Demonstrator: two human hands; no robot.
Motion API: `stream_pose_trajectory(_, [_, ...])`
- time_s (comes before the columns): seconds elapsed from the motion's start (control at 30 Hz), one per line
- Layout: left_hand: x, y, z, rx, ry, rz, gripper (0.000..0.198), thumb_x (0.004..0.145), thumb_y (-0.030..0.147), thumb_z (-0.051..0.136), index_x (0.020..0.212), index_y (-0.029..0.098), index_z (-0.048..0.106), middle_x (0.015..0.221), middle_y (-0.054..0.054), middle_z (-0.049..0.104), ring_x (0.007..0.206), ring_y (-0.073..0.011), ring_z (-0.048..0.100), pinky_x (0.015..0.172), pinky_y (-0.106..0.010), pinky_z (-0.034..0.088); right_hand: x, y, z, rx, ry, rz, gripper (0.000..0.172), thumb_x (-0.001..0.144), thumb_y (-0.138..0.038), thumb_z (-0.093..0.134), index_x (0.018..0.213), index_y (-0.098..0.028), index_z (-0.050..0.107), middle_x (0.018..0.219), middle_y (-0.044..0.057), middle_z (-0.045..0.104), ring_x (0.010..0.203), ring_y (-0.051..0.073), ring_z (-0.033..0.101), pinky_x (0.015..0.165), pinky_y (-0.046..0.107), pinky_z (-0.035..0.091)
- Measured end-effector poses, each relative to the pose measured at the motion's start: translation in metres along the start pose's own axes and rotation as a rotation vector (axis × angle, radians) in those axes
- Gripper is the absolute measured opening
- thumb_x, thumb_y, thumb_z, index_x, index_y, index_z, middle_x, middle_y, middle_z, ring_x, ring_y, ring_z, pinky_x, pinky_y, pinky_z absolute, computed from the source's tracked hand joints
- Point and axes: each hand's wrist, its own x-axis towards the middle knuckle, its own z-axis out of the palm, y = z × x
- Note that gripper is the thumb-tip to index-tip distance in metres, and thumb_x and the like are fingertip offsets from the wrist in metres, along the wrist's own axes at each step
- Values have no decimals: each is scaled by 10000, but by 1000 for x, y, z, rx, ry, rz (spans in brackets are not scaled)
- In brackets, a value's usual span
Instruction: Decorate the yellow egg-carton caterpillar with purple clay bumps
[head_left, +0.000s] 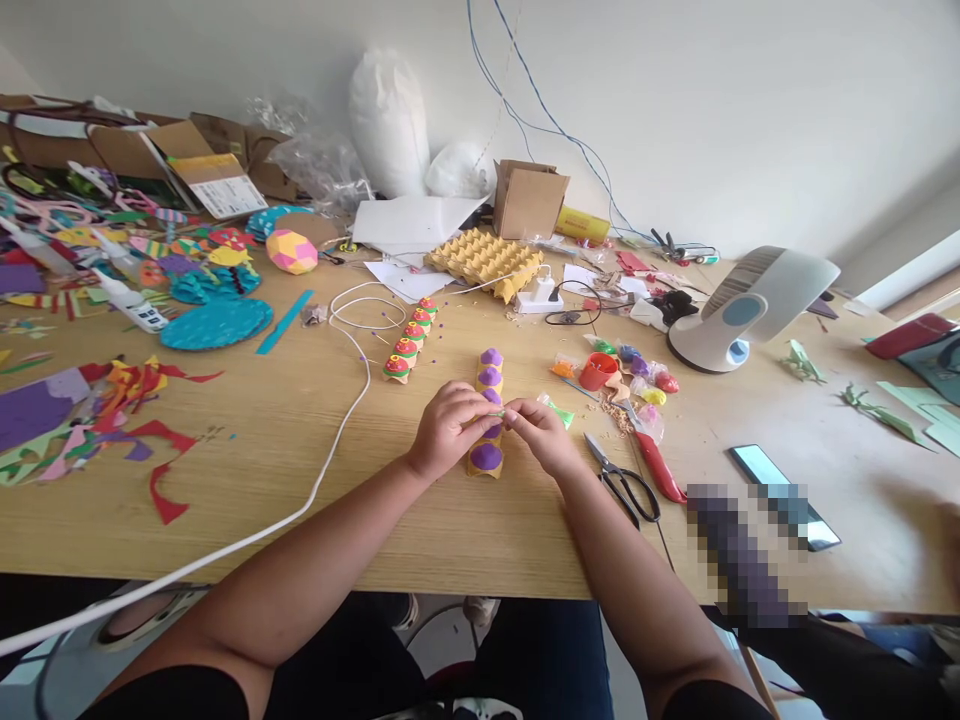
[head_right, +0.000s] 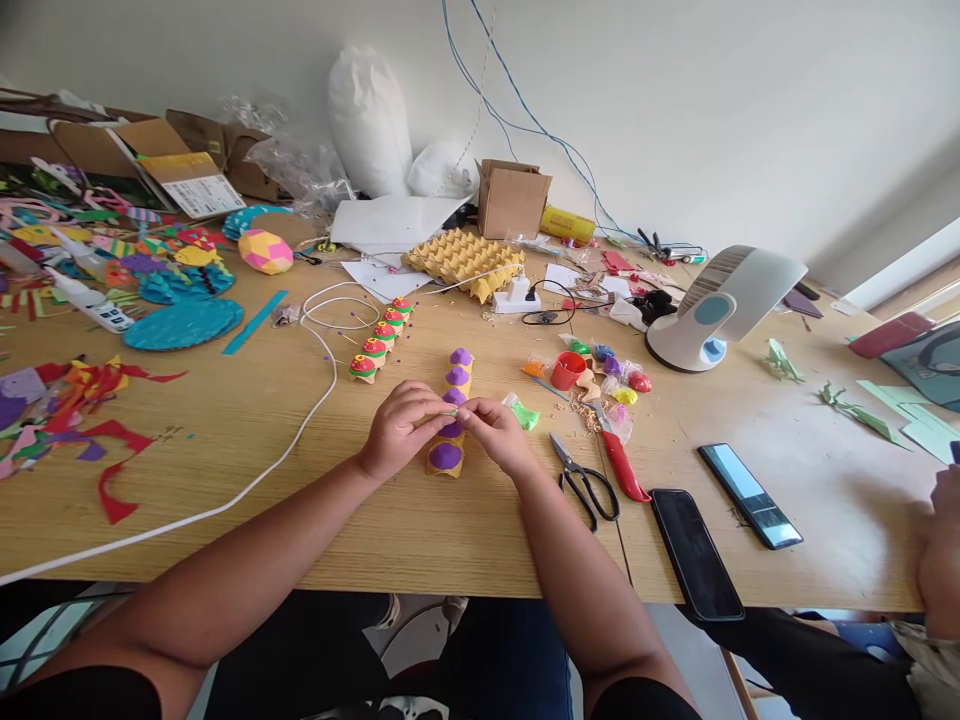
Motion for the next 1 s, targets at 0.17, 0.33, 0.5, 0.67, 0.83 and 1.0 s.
stream_pose_trajectory(0.17, [-3,-2,2,-11,-14,-29,406,912,324,715,1309,280,642,1067,-52,748,1023,-220,657,944,-417,520,0,2,-2,-13,49,-7,400,830,-603,731,823,-205,684,789,21,661,763,171,586,755,315,492])
stream_pose_trajectory(0.33, [-4,-3,4,-2,7,25,167,917,255,708,1082,247,730,957,-40,748,929,-191,656,855,-362,531,-1,0,0,5,60,-3,396,796,-593,770,808,-206,685,785,16,656,754,164,575,747,306,481])
stream_pose_trajectory(0.5, [-1,-1,2,-21,28,45,62,902,217,724,962,222,740,869,-30,740,868,-175,645,817,-343,523,0,0,1,31,40,5,377,795,-566,784,796,-199,697,755,2,646,727,146,568,729,282,469])
stream_pose_trajectory(0.67, [0,2,1,-43,39,43,134,896,191,724,1025,228,722,911,-36,744,890,-182,655,836,-357,533,-1,1,1,47,40,1,361,801,-555,783,805,-203,704,766,4,656,731,148,574,731,284,469])
stream_pose_trajectory(0.83, [-3,4,2,-105,21,-1,227,883,182,721,1104,229,701,971,-52,733,944,-198,657,875,-383,540,-1,1,2,33,49,-18,353,814,-548,771,818,-203,697,798,16,667,757,158,588,752,296,476])
stream_pose_trajectory(1.0, [-4,2,3,-109,22,36,202,894,139,693,1075,226,720,950,-48,744,921,-188,660,851,-366,541,0,0,1,-2,92,-52,383,831,-580,739,808,-200,694,754,8,631,735,151,559,724,287,464])
